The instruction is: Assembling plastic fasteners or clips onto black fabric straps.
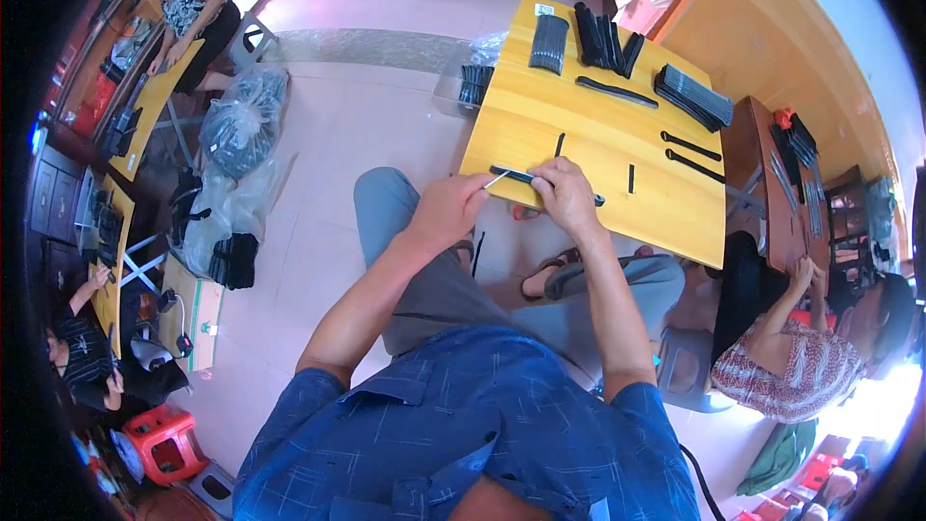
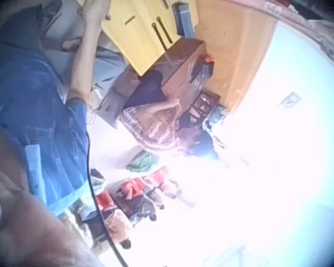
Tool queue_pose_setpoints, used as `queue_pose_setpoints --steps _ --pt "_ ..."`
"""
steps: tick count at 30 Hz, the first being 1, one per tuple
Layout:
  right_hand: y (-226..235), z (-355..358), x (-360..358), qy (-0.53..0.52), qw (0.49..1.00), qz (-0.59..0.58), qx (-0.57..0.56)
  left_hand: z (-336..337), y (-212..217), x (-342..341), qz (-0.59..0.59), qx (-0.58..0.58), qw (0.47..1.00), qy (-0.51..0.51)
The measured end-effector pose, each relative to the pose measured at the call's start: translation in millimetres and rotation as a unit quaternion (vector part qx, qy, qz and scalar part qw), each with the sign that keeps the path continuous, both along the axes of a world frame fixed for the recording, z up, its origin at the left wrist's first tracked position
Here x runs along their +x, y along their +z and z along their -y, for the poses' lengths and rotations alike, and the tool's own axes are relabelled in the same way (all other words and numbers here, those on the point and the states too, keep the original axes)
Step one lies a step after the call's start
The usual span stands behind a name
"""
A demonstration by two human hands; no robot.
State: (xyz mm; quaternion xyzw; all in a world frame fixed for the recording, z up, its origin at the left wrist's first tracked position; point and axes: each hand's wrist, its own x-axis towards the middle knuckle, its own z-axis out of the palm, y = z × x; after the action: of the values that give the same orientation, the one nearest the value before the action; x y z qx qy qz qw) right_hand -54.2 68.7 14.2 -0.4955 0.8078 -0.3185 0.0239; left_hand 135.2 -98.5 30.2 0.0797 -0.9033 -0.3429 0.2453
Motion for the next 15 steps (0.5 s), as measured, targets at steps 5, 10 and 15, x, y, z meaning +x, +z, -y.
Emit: queue_pose_setpoints --steps 5,10,15 --pt "-2.4 -2.9 -1.0 -0.006 0.998 0.052 -0.017 -1.2 -3.2 -9.4 0.027 -0.088 0.996 0.003" --pt "-0.5 -6.4 2.7 -0.009 0.995 0.084 -0.054 -7.8 1.9 -24.4 0.115 -0.118 0.986 -0.011" --pt "2.6 -7.3 1.8 -0.024 0.992 0.112 -0.061 -11.4 -4.6 -33.9 0.104 -0.132 0.985 -0.036"
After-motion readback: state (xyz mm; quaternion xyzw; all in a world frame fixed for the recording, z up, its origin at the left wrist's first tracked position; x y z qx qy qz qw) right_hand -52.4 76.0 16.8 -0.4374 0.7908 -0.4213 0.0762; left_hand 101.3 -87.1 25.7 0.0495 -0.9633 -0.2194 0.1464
